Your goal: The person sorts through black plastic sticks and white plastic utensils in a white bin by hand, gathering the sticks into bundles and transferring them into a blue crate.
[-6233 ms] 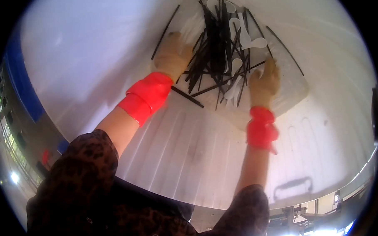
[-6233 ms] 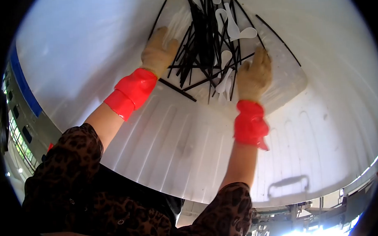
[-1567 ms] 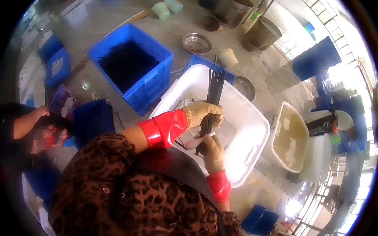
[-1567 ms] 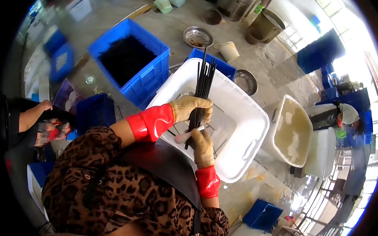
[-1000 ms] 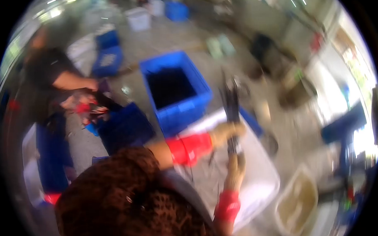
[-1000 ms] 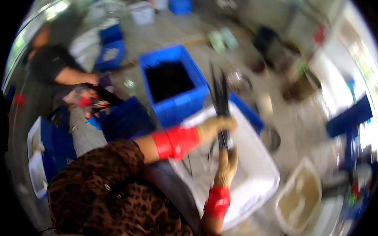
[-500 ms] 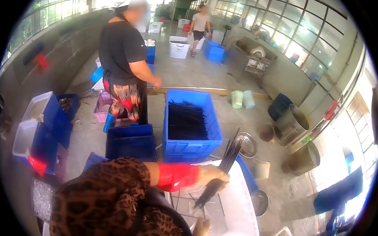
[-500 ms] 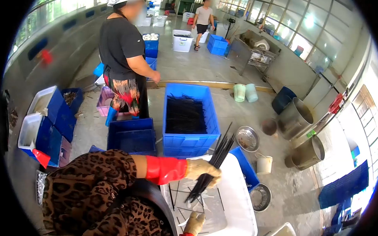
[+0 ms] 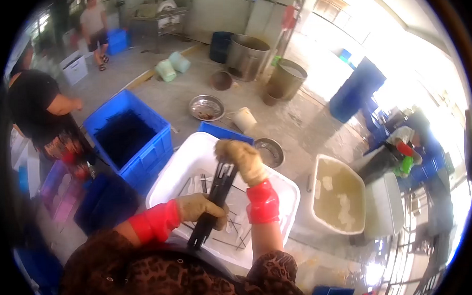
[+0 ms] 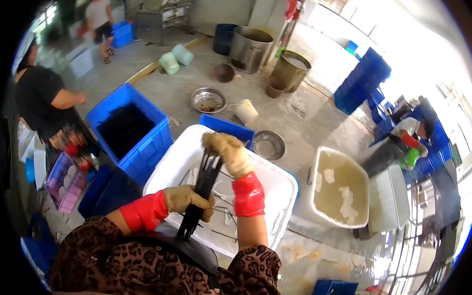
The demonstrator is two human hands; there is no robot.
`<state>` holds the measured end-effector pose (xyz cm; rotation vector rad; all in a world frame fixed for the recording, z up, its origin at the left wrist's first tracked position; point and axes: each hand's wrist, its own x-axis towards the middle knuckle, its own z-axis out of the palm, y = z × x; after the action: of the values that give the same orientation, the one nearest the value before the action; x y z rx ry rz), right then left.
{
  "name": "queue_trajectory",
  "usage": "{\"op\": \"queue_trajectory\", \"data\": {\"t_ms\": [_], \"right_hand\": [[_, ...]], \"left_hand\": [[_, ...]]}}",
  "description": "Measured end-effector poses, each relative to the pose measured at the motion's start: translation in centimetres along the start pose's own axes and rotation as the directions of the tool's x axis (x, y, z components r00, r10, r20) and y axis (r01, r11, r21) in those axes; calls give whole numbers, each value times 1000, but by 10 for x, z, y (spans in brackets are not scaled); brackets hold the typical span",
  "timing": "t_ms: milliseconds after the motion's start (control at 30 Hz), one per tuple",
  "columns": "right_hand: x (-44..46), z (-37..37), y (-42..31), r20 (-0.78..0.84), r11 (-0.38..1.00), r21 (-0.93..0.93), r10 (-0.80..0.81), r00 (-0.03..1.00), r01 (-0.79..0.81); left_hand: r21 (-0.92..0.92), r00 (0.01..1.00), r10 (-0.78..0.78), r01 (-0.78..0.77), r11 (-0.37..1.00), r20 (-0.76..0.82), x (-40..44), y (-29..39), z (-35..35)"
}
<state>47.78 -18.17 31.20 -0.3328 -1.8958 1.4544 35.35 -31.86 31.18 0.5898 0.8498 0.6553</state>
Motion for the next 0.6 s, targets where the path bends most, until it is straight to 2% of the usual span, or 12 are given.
{"op": "queue_trajectory", "data": {"t_ms": [33, 67, 100, 133, 167, 267, 333, 367, 467, 533, 567, 600], "right_hand": [[-5, 16, -14, 106, 964, -261, 76, 991, -46], [-8, 30, -13, 173, 897, -419, -73, 982, 141], [-17, 52, -15, 157, 971, -227, -39, 987, 74], [-29, 72, -23, 51, 909, 54, 411, 910, -414], [-37, 88, -20, 50, 851, 229, 474, 879, -472], [-52, 122, -18, -27, 880, 228, 434, 901, -417], [-43, 137, -30, -323, 956, 223, 257, 911, -191], [-31, 143, -39, -351, 912, 361, 325, 878, -193], [-25, 156, -35, -272, 940, 176, 331, 903, -292], [-26, 173, -29, 138, 811, -582, 167, 976, -57], [-7, 88, -27, 191, 732, -681, 127, 973, 38], [-12, 22, -15, -22, 748, -551, 428, 903, -369]], "left_hand": [[-28, 1000, -10, 10, 1000, 6, -5, -9, -9], [-50, 999, -21, 20, 999, -25, -14, -16, -12], [-72, 998, -32, 28, 997, -53, -24, -24, -14], [-67, 999, -34, 31, 997, -41, -32, -31, -17], [-84, 998, -27, 23, 996, -48, -40, -38, -21], [-111, 998, -29, 23, 994, -57, -67, -55, -26], [-146, 997, 7, 5, 989, 76, -80, -55, -34], [-149, 997, -4, 16, 989, 83, -88, -53, -38], [-105, 998, -55, 57, 993, 29, -117, -51, -45], [-74, 996, -74, 77, 994, 40, -121, -54, -65], [-46, 993, -118, 119, 992, 24, -48, -1, -40], [-115, 986, -129, 141, 983, 105, 32, 2, -28]]}}
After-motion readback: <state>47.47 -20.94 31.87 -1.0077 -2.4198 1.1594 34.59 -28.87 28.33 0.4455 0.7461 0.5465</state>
